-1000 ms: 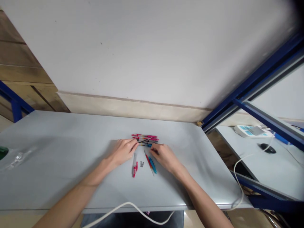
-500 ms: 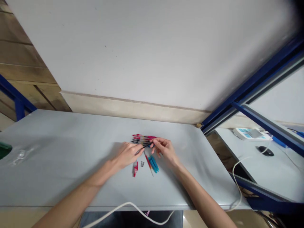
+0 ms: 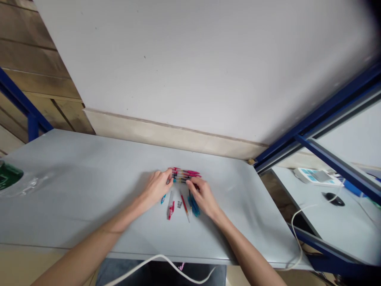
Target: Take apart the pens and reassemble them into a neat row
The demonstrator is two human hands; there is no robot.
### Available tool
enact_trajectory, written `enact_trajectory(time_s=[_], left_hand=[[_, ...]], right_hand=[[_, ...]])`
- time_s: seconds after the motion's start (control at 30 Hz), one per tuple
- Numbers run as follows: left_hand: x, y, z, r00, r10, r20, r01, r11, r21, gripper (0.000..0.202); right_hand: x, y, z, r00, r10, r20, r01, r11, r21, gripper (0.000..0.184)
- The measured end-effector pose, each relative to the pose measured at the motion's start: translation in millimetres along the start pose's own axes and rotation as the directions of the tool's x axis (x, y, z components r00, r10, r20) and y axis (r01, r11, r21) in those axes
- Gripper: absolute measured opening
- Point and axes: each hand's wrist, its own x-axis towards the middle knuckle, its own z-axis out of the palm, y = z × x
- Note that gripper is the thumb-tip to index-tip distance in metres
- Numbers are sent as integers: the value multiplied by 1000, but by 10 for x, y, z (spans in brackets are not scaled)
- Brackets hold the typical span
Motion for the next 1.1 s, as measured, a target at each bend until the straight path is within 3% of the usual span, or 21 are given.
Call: enact_trajectory(time_s=[0.13, 0.3, 0.47, 0.53, 0.67, 0.73, 0.8, 0.9, 1.0, 1.1], left_hand=[[-29, -6, 43, 997, 42, 66, -44, 999, 28, 9], [-35, -2, 68, 993, 71, 99, -73, 997, 20, 12], [-35, 15, 34, 991, 45, 129, -44, 999, -14, 14], [-43, 28, 17, 988, 41, 147, -39, 999, -19, 15], [-57, 47, 23, 986, 56, 158, -48, 997, -54, 17], [-57, 52, 42, 993, 81, 85, -74, 995, -73, 19], [-53, 62, 59, 983, 173, -57, -176, 983, -44, 19], [-46, 87, 65, 889, 396, -231, -378, 918, 121, 23], [-50, 104, 51, 826, 500, -259, -454, 864, 217, 25], [-57, 86, 29, 823, 502, -264, -461, 863, 204, 29]], right_hand=[[-39, -7, 107, 992, -99, 75, 111, 978, -177, 37], [-36, 19, 84, 995, -90, 43, 98, 963, -251, 35], [29, 112, -23, 992, -109, -61, 89, 959, -270, 13], [55, 174, -57, 993, -110, -38, 94, 952, -292, 6], [77, 242, -78, 997, -78, 3, 75, 951, -299, 11], [69, 233, -72, 995, -94, -26, 83, 955, -285, 11], [54, 200, -66, 989, -135, -64, 115, 961, -252, 9], [26, 125, -58, 982, -146, -117, 131, 984, -124, 3], [5, 51, -42, 991, -76, -114, 82, 995, 56, 8], [-2, 12, -17, 996, -32, -80, 42, 992, 118, 22]])
